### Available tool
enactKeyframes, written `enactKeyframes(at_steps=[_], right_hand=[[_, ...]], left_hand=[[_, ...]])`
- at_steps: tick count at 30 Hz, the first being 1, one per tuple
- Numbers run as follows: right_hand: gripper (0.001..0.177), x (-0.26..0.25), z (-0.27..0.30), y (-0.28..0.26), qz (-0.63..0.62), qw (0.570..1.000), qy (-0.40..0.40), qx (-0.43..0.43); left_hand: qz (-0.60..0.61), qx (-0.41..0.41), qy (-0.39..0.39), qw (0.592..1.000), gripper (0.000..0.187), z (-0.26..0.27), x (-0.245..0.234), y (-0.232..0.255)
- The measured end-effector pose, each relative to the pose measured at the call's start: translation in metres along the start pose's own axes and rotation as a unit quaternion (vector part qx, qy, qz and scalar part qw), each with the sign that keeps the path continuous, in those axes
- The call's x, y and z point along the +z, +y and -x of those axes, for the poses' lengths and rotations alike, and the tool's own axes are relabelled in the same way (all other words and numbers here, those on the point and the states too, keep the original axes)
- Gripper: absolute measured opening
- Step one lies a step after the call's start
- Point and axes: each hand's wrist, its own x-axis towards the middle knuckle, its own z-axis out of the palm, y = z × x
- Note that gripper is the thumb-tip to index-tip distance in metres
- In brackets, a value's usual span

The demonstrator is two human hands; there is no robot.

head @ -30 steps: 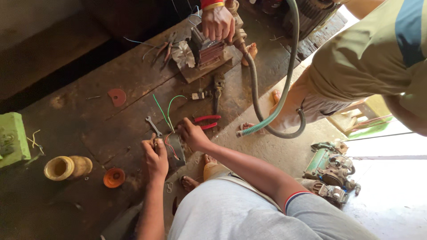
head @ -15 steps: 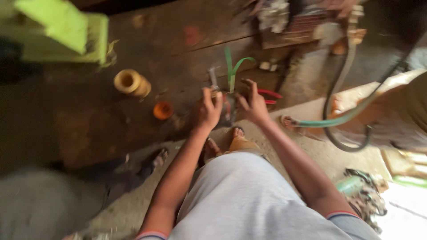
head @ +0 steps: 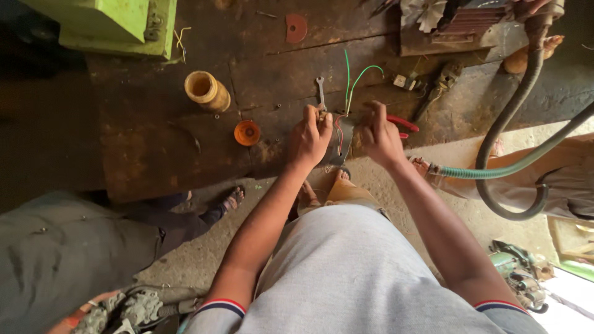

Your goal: The person works on a small cylindrical electrical component on a wooden workbench. They use pliers to strip and twist wires, and a wrench to tighten a bolt on the component. The person repeatedly adjusts the wires and the component's position while working.

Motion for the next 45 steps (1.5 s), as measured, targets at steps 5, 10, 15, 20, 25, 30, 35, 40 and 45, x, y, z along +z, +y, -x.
enactKeyframes(at_steps=[5,10,15,20,25,30,35,40,45], right_hand=[[0.046,-0.001,0.000,-0.003,0.057,0.995,0.029,-0.070],[0.037,-0.003,-0.004,-0.004,0.085,0.994,0.041,-0.052],[0.040,-0.003,-0.003,0.003,0.089,0.995,-0.052,-0.018],[0.041,-0.004,-0.005,0.004,0.086,0.985,0.054,-0.140],[0.054,-0.021,-0.031,-0.007,0.104,0.992,-0.036,-0.068],[0.036,-0.054,-0.028,-0.045,-0.013,0.993,0.002,-0.120],[0.031,-0.077,-0.018,-0.093,0.009,0.957,0.038,-0.288],[0.034,-0.078,-0.021,-0.112,0.084,0.936,0.065,-0.334],[0.032,-0.080,-0.008,-0.089,0.128,0.934,0.104,-0.316]], left_hand=[[0.022,-0.009,-0.002,1.000,0.029,-0.001,0.000,-0.004],[-0.020,-0.025,-0.008,0.999,0.032,-0.006,0.005,-0.007],[-0.032,-0.050,-0.026,0.998,0.031,-0.002,0.005,-0.007],[-0.008,-0.020,0.001,1.000,0.032,0.000,0.005,-0.009],[-0.001,-0.047,-0.015,0.999,0.038,-0.009,0.002,-0.005],[-0.104,-0.019,0.050,0.993,0.049,-0.007,-0.019,0.028],[0.133,-0.013,-0.010,0.991,0.075,0.001,-0.023,0.081],[0.488,-0.214,-0.143,0.834,0.078,-0.009,-0.015,0.114],[0.477,-0.254,-0.228,0.810,0.083,-0.008,-0.031,0.119]])
